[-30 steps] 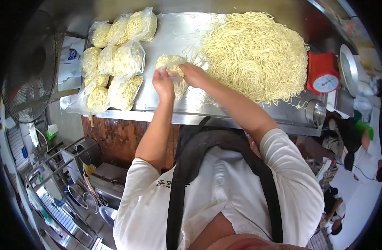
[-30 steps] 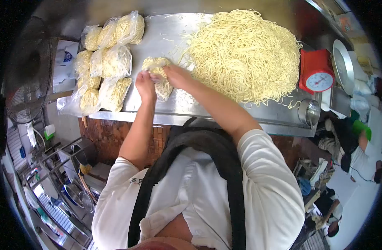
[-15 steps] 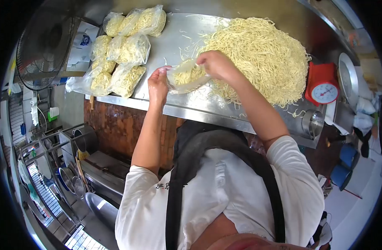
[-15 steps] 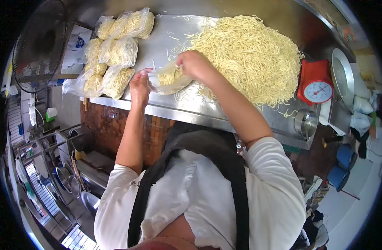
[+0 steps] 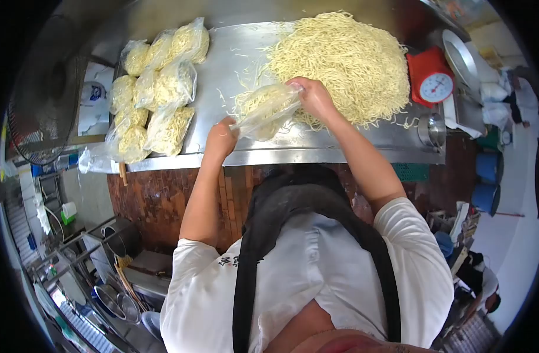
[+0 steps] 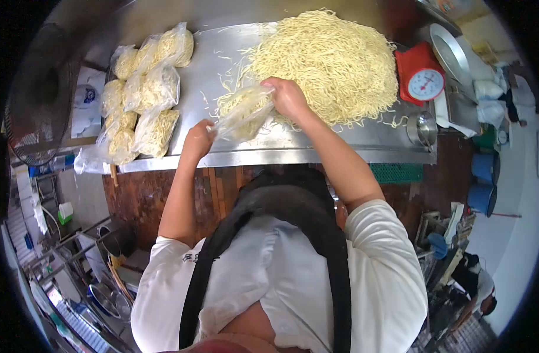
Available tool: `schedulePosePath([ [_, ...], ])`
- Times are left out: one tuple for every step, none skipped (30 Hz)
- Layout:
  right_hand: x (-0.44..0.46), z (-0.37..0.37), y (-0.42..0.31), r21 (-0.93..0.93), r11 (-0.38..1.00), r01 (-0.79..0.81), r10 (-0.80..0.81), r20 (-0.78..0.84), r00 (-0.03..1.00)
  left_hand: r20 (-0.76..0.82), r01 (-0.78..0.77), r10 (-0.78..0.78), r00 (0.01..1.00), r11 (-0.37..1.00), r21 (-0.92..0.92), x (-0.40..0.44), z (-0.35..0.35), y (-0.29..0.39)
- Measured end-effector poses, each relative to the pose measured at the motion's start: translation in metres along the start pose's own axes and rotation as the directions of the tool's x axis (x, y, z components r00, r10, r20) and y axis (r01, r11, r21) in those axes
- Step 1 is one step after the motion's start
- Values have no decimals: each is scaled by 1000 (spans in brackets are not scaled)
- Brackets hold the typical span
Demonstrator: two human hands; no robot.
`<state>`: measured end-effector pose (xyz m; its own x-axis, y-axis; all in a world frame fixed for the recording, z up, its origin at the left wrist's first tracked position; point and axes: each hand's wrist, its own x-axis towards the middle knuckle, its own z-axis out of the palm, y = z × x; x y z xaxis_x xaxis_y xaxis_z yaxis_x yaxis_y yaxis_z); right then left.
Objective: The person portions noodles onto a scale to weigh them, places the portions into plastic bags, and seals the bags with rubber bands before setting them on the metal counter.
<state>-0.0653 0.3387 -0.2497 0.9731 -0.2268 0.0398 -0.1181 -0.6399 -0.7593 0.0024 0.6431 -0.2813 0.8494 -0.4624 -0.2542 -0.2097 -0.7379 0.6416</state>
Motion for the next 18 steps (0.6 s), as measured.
schedulePosePath([
  [-12, -5, -3, 2, 1000, 9, -9, -27, 1000, 15, -22, 21, 1000, 1000, 5, 6, 4, -8],
  [-18, -14, -2, 2, 1000, 20, -20, -63, 998, 140, 184, -152, 978, 950, -253, 3, -19, 31],
  [-22, -26, -2, 85, 996, -6, 16, -121, 993, 66, 101, -80, 995, 893, -438, -2, -36, 64],
  [-24, -44, -5, 168, 985, -23, 53, -175, 983, 21, 33, -26, 999, 879, -476, 5, -46, 87],
  [-25, -66, -8, 249, 968, -28, 86, -227, 970, -30, -38, 27, 999, 858, -513, 16, -52, 112],
  [-22, -95, -14, 300, 950, -88, 165, -242, 956, -64, -104, 81, 995, 796, -596, 24, -60, 148],
  [-18, -131, -22, 261, 961, -96, 173, -291, 941, -102, -172, 140, 985, 720, -672, 34, -66, 186],
  [-16, -168, -27, 218, 970, -105, 178, -344, 922, -91, -184, 169, 981, 693, -697, 50, -71, 221],
  [-13, -203, -25, 219, 974, -58, 146, -410, 900, -78, -195, 202, 976, 664, -722, 66, -73, 258],
  [-10, -240, -20, 194, 981, 5, 92, -489, 868, -64, -222, 262, 963, 637, -738, 79, -75, 296],
  [-12, -281, -21, 180, 982, 64, 49, -563, 825, -53, -246, 318, 947, 609, -754, 89, -76, 336],
  [-9, -321, -13, -22, 977, 210, -167, -687, 707, -43, -299, 405, 913, 593, -748, 96, -77, 377],
  [-17, -359, -23, -63, 969, 238, -207, -730, 651, -31, -344, 482, 876, 578, -740, 101, -77, 416],
  [-20, -405, -2, -1, 996, 92, -62, -751, 658, -35, -374, 535, 844, 541, -753, 101, -72, 455],
  [-32, -436, -3, -77, 995, 68, -103, -760, 641, -39, -397, 579, 815, 507, -765, 103, -63, 489],
  [-45, -468, -12, -148, 988, 41, -141, -767, 627, -11, -412, 610, 792, 522, -747, 121, -52, 519],
  [-58, -494, -10, -216, 976, 11, -177, -770, 612, -33, -417, 608, 794, 503, -757, 97, -38, 558],
  [-65, -511, 15, -198, 969, 148, -247, -756, 607, -32, -418, 596, 803, 522, -743, 100, -20, 582],
])
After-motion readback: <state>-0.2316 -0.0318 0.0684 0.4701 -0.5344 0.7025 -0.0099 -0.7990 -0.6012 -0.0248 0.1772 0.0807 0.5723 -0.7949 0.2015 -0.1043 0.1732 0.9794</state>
